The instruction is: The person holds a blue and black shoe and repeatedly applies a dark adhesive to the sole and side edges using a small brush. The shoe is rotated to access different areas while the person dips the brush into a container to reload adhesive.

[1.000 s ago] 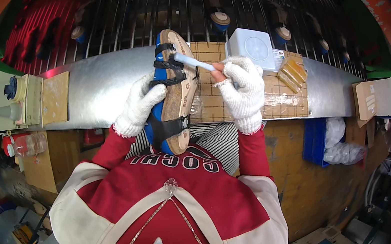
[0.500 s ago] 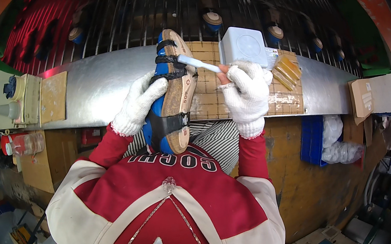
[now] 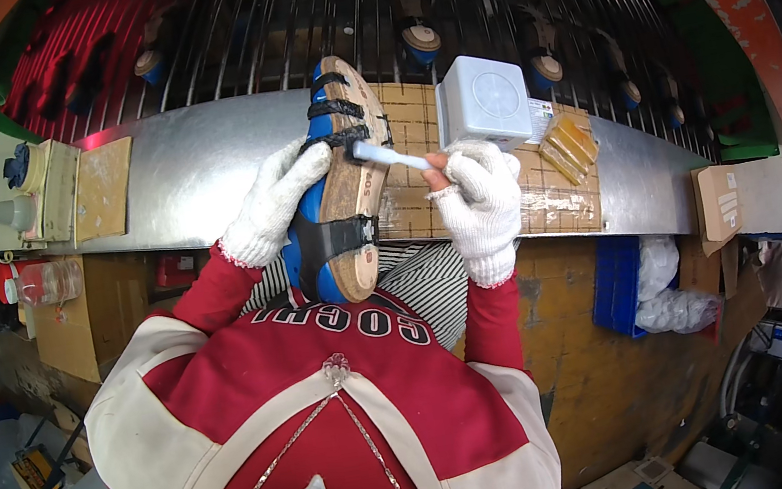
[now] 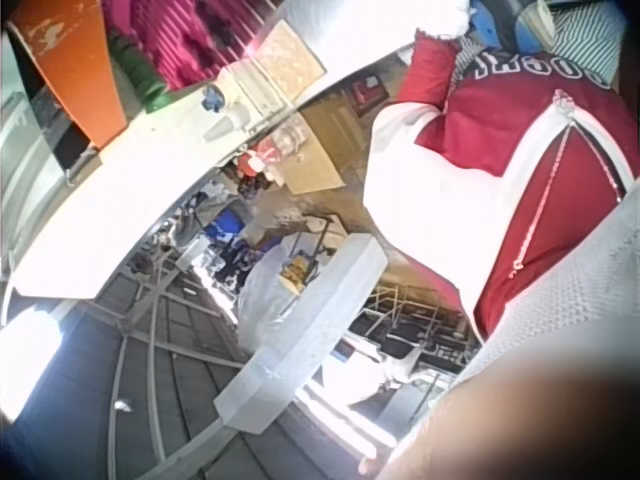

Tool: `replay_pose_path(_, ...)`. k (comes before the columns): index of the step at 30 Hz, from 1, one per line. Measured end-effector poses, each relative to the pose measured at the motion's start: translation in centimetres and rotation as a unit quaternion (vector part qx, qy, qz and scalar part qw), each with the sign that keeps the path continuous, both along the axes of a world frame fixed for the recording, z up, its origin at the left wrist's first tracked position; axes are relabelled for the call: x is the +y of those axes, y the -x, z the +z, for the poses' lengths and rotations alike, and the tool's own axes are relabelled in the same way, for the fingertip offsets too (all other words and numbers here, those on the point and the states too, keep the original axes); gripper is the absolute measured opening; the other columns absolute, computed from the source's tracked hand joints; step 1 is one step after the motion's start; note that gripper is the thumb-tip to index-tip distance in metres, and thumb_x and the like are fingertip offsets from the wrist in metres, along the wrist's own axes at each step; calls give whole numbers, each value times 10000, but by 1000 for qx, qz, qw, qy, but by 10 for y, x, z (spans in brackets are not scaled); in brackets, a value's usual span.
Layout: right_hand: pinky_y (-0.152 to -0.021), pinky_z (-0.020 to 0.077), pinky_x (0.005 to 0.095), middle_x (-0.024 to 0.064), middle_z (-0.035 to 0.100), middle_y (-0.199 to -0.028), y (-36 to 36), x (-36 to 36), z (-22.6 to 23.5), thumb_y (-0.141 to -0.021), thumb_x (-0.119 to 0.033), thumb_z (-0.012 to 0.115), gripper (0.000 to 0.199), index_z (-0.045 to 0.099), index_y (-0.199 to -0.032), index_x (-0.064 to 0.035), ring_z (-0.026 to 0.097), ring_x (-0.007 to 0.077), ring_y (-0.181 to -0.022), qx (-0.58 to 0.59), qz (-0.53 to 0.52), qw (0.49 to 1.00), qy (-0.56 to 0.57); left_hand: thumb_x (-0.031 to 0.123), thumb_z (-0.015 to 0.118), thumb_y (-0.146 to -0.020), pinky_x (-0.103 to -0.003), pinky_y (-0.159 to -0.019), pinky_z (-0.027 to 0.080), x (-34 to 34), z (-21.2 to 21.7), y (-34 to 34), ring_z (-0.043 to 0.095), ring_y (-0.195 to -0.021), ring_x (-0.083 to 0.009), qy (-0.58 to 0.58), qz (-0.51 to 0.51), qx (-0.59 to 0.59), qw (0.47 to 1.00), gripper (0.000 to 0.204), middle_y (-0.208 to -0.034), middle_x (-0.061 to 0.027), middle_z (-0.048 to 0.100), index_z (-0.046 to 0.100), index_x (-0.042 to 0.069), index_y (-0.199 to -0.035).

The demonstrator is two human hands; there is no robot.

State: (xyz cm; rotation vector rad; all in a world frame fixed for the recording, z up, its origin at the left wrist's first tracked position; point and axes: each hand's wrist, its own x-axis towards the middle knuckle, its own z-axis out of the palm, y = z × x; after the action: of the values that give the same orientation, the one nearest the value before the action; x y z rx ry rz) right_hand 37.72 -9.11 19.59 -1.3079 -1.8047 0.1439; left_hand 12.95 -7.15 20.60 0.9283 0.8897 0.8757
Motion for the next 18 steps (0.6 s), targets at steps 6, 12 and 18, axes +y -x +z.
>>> replay_pose_path(6,-691,461,289,75,626,-934,7,6,-12,-848,-88,765,144,747,-961,0,587,160,-834,193,-28,975,105,380,558,-1030,-315,-994,502,-3,-4,-8,613,-1146,-150,-1,23,-45,999,541,-1285,-106,630,514,-8,-1404)
replay_pose_path(12,-633,445,237,48,593,-934,14,-14,-8,-902,-100,739,186,716,-975,69,549,101,-765,235,27,954,185,394,634,-988,-304,-998,491,-4,-9,-8,611,-1131,-161,-14,87,-39,995,602,-1259,-129,631,506,-35,-1391)
replay_pose_path(18,-677,454,276,72,610,-921,25,-18,-13,-878,-128,762,188,735,-978,30,566,144,-806,154,-16,979,132,383,653,-978,-310,-992,487,-5,-12,-3,605,-1128,-169,-60,98,1,993,595,-1237,-134,640,519,-39,-1374)
